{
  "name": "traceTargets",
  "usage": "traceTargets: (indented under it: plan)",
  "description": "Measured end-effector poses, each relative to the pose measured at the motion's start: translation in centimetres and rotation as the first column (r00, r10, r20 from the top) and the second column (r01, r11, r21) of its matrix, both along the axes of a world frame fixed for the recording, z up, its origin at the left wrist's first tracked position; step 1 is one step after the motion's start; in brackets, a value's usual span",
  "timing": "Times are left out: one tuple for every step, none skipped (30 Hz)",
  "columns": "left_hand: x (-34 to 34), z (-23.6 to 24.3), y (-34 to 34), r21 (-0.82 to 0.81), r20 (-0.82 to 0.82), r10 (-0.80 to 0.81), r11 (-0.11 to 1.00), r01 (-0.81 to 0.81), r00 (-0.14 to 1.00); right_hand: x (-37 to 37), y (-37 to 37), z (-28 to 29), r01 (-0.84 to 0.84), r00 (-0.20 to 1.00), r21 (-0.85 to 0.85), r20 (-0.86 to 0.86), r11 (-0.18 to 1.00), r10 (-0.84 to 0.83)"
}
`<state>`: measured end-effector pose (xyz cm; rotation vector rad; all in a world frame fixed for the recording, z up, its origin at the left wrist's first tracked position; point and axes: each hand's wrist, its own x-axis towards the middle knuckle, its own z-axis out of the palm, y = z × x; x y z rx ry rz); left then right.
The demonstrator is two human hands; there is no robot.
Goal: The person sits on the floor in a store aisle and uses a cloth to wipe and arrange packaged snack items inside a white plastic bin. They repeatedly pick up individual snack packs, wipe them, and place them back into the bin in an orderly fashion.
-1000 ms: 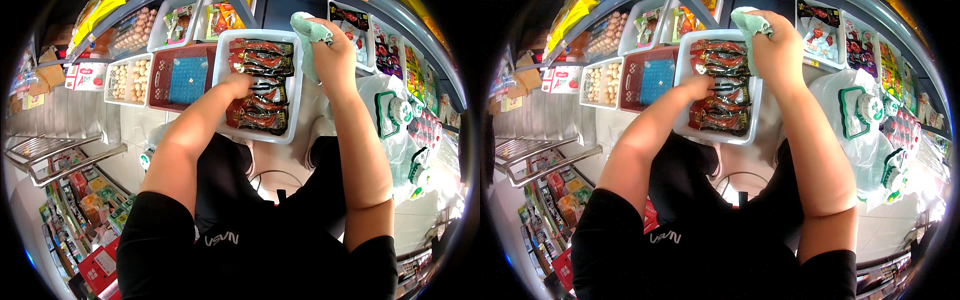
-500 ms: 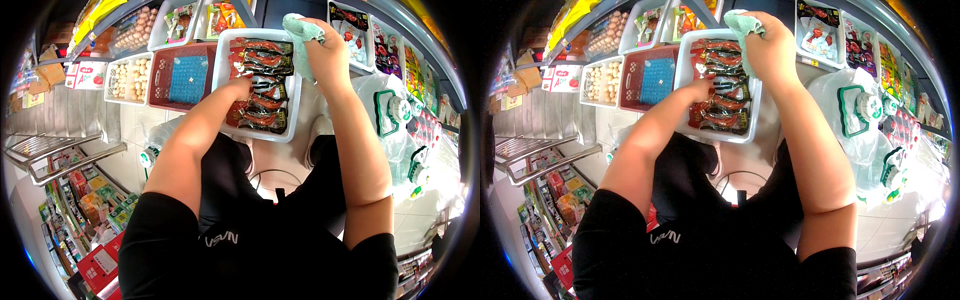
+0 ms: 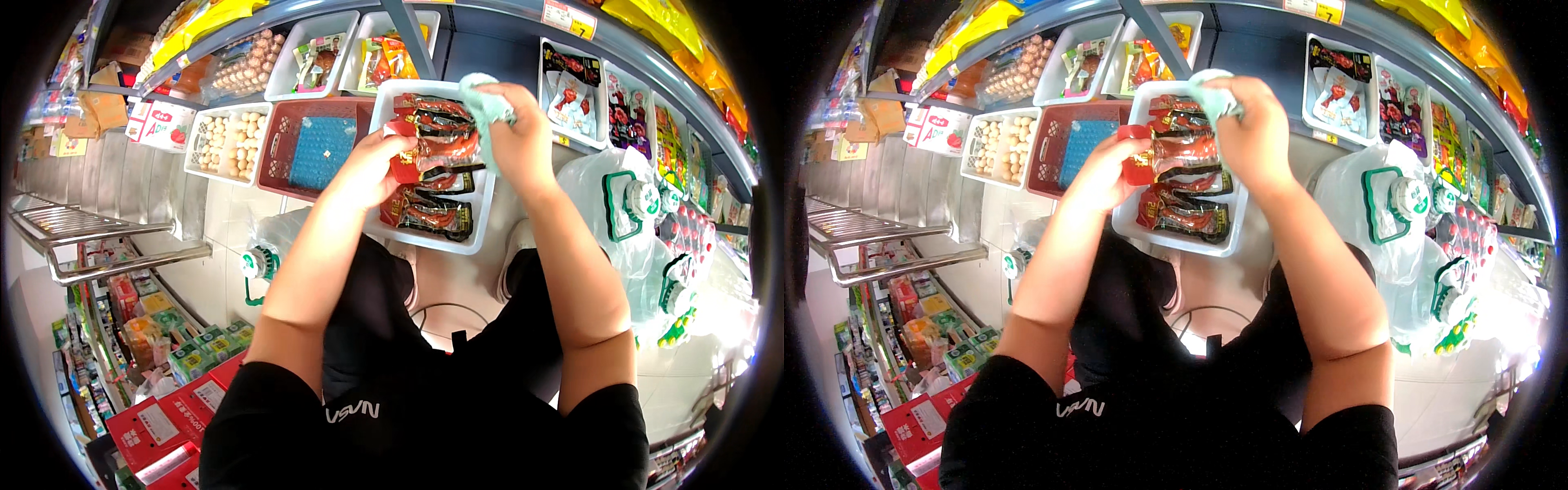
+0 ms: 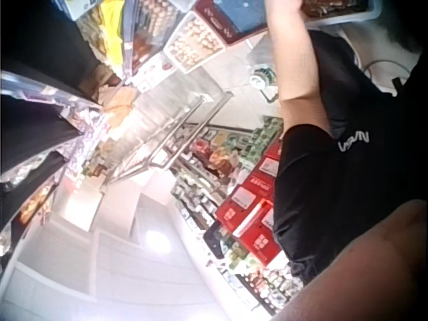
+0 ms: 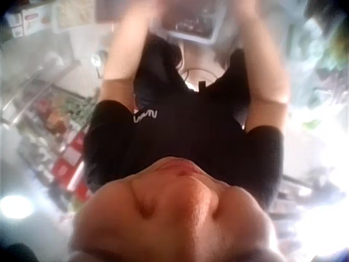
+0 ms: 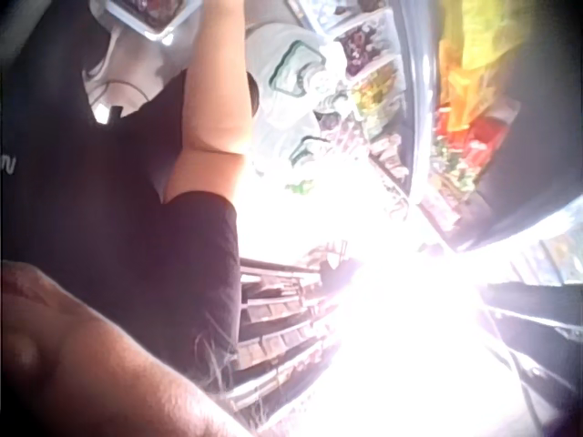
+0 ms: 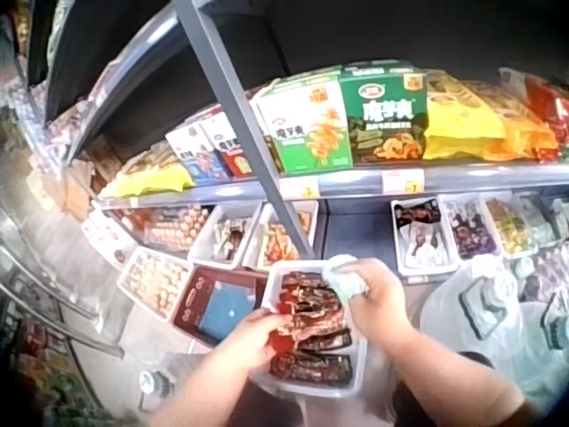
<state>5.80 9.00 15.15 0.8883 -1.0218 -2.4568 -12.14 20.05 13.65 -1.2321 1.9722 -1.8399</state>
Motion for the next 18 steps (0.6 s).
traceTargets:
  plan:
    - [0.3,0.3,0.4,0.004,-0.046,0.049,0.999,-0.049,0.998,1.0,0.2,0.7,-0.042,0.991,-0.052,-0.128,0.998,0.035]
    - [0.6,0.6,0.7,0.009,-0.091,0.097,0.995,-0.096,0.991,1.9,0.4,1.3,-0.134,0.975,-0.055,-0.186,0.989,0.122]
    - [0.3,0.5,1.4,0.027,-0.122,0.153,0.988,-0.151,0.981,2.8,0.8,1.2,-0.188,0.953,-0.041,-0.247,0.981,0.173]
    - [0.5,-0.6,1.3,0.056,-0.225,0.147,0.989,-0.138,0.963,4.0,1.0,1.0,-0.246,0.926,-0.024,-0.301,0.969,0.227]
    - [0.7,-1.4,1.4,0.111,-0.293,0.172,0.983,-0.145,0.941,5.0,1.1,1.0,-0.284,0.9,-0.016,-0.35,0.959,0.26]
    - [0.8,-2.0,1.7,0.173,-0.354,0.2,0.974,-0.146,0.914,5.9,1.3,1.0,-0.32,0.871,0.001,-0.393,0.947,0.295]
    - [0.6,-1.1,2.2,0.168,-0.353,0.186,0.977,-0.133,0.917,6.4,1.2,1.0,-0.361,0.85,0.005,-0.409,0.932,0.331]
    - [1.2,-2.6,1.6,0.268,-0.374,0.201,0.958,-0.102,0.905,6.9,1.0,0.8,-0.36,0.842,-0.005,-0.433,0.933,0.323]
    - [1.2,-2.5,1.4,0.239,-0.392,0.137,0.97,-0.044,0.91,6.9,0.8,0.4,-0.346,0.834,0.005,-0.457,0.938,0.31]
    - [1.1,-2.3,1.3,0.208,-0.408,0.073,0.978,0.015,0.91,6.8,0.7,0.1,-0.332,0.824,0.014,-0.482,0.943,0.297]
    - [0.8,-2.5,1.5,0.231,-0.381,0.126,0.972,-0.037,0.916,6.3,0.6,0.2,-0.31,0.813,0.028,-0.512,0.95,0.28]
    - [0.4,-2.4,1.8,0.247,-0.356,0.178,0.965,-0.092,0.918,5.5,0.4,0.5,-0.289,0.798,0.036,-0.544,0.957,0.262]
    - [0.1,-2.4,2.0,0.262,-0.328,0.23,0.954,-0.146,0.916,4.8,0.2,0.6,-0.269,0.781,0.043,-0.575,0.962,0.244]
    - [-0.2,-2.2,2.2,0.274,-0.351,0.24,0.951,-0.146,0.905,4.3,-0.2,0.3,-0.244,0.792,0.011,-0.575,0.97,0.206]
    - [-0.4,-2.1,2.3,0.287,-0.371,0.25,0.947,-0.145,0.894,3.7,-0.3,0.8,-0.217,0.797,0.023,-0.573,0.976,0.191]
    - [-0.5,-2.1,2.3,0.301,-0.391,0.261,0.943,-0.145,0.883,3.2,-0.5,1.3,-0.192,0.802,0.034,-0.571,0.981,0.177]
    - [-0.5,-3.0,1.8,0.262,-0.399,0.261,0.951,-0.163,0.879,2.6,-0.9,1.1,-0.144,0.804,0.004,-0.583,0.99,0.119]
    - [-0.6,-2.7,1.6,0.221,-0.385,0.233,0.963,-0.156,0.893,1.7,-1.2,1.1,-0.089,0.79,-0.001,-0.609,0.996,0.07]
